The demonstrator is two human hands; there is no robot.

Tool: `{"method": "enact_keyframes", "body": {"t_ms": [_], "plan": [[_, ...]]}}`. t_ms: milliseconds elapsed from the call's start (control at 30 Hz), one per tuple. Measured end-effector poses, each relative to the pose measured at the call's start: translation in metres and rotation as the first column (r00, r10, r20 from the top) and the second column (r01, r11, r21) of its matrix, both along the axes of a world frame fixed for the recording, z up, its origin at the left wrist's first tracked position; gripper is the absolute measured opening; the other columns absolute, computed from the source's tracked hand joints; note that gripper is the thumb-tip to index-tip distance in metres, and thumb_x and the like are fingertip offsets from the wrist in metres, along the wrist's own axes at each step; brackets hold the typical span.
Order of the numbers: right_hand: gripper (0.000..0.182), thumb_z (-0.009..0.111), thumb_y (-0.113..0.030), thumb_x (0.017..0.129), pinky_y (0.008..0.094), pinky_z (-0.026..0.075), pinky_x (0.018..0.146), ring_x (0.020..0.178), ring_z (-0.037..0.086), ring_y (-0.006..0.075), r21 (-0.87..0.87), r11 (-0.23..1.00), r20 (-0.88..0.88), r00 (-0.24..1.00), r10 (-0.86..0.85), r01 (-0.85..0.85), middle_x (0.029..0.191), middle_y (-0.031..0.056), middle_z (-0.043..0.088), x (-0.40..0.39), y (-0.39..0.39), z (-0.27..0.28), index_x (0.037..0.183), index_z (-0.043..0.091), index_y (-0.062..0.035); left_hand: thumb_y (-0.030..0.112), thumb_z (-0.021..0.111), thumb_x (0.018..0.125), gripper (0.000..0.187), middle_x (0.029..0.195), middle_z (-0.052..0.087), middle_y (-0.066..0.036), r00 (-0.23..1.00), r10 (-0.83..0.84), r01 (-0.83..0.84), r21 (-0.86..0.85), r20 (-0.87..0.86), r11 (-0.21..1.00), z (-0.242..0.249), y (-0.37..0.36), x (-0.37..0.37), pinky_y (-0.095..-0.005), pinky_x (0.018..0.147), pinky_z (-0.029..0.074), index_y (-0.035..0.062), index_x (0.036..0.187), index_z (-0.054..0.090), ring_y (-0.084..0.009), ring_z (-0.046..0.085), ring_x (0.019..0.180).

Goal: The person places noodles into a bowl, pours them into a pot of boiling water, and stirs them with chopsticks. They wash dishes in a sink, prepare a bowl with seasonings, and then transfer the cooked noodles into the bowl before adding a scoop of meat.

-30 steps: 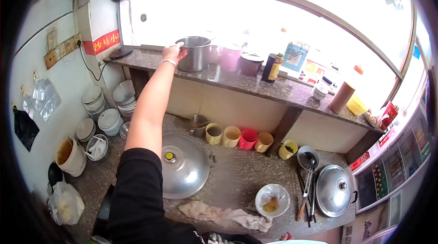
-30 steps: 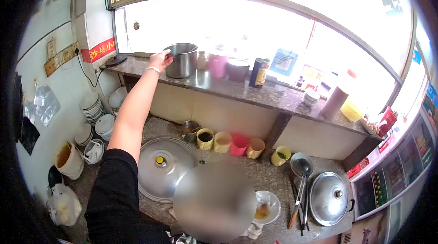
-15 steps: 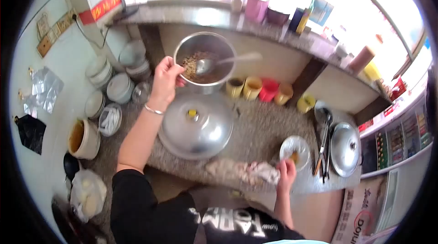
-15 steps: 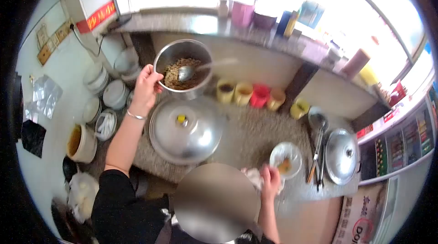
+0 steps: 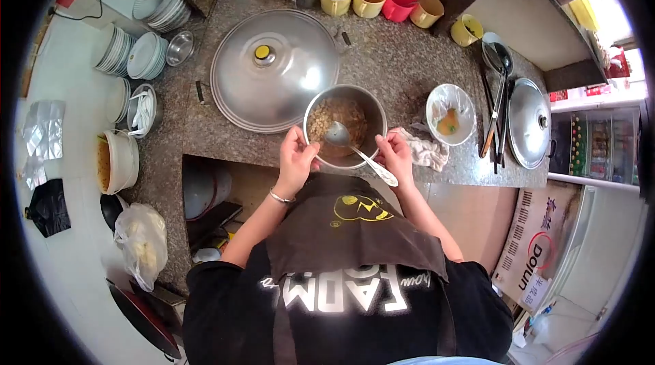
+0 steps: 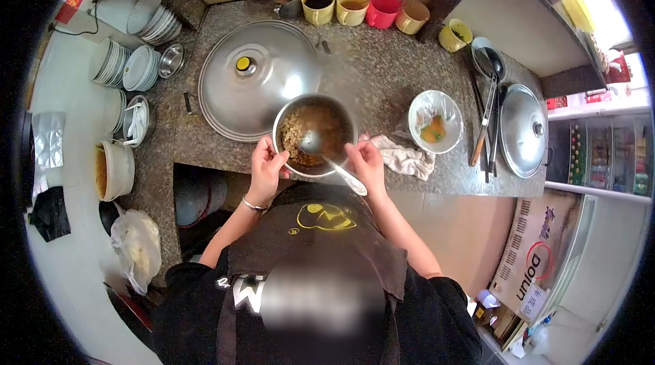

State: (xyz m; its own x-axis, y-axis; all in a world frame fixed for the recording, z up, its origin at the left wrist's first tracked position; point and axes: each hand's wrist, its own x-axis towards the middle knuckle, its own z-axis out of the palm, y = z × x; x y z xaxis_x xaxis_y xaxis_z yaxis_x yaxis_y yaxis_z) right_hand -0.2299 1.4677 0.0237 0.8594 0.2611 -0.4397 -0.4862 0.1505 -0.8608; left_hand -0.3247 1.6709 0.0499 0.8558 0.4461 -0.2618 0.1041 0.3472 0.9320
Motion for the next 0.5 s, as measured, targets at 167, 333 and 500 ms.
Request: {"method": "enact_keyframes", "body": {"t_ms": [167, 333, 500], "plan": [[0.017, 0.059, -0.013, 0.084, 0.0185, 0.038, 0.043, 0.049, 0.046, 0.0037, -0.068, 0.992, 0.104, 0.988, 0.117, -0.11, 0.064, -0.0025, 0.051, 0.003, -0.021, -0.011, 0.074, 0.045, -0.0085, 0.005, 0.059, 0.082, 0.022, 0.067, 0.049, 0.0, 0.964, -0.261, 0.26, -0.026, -0.053, 0.965, -0.003, 0.005, 0.02, -0.02, 0.044, 0.045, 0.0079, 0.076, 0.038, -0.0068, 0.052, 0.053], [0.019, 0.057, -0.007, 0.083, 0.0189, 0.036, 0.044, 0.053, 0.044, 0.0038, -0.037, 0.998, 0.155, 0.987, -0.043, 0.049, 0.065, -0.0031, 0.048, 0.0, -0.043, -0.017, 0.071, 0.042, -0.0092, 0.019, 0.067, 0.08, 0.021, 0.076, 0.057, -0.004, 0.853, -0.49, 0.503, 0.523, -0.176, 0.688, -0.018, 0.057, 0.073, -0.027, 0.065, 0.047, 0.0046, 0.09, 0.056, -0.0123, 0.056, 0.073], [0.017, 0.057, -0.007, 0.083, 0.019, 0.031, 0.048, 0.056, 0.04, 0.003, 0.035, 0.99, 0.09, 0.986, -0.138, 0.136, 0.066, -0.0055, 0.045, -0.003, -0.069, -0.003, 0.073, 0.043, -0.0112, 0.023, 0.066, 0.075, 0.037, 0.105, 0.052, -0.016, 0.965, 0.224, 0.112, 0.987, -0.135, 0.114, -0.038, 0.152, 0.139, -0.0391, 0.078, 0.048, 0.0051, 0.106, 0.057, -0.0314, 0.058, 0.089]]}}
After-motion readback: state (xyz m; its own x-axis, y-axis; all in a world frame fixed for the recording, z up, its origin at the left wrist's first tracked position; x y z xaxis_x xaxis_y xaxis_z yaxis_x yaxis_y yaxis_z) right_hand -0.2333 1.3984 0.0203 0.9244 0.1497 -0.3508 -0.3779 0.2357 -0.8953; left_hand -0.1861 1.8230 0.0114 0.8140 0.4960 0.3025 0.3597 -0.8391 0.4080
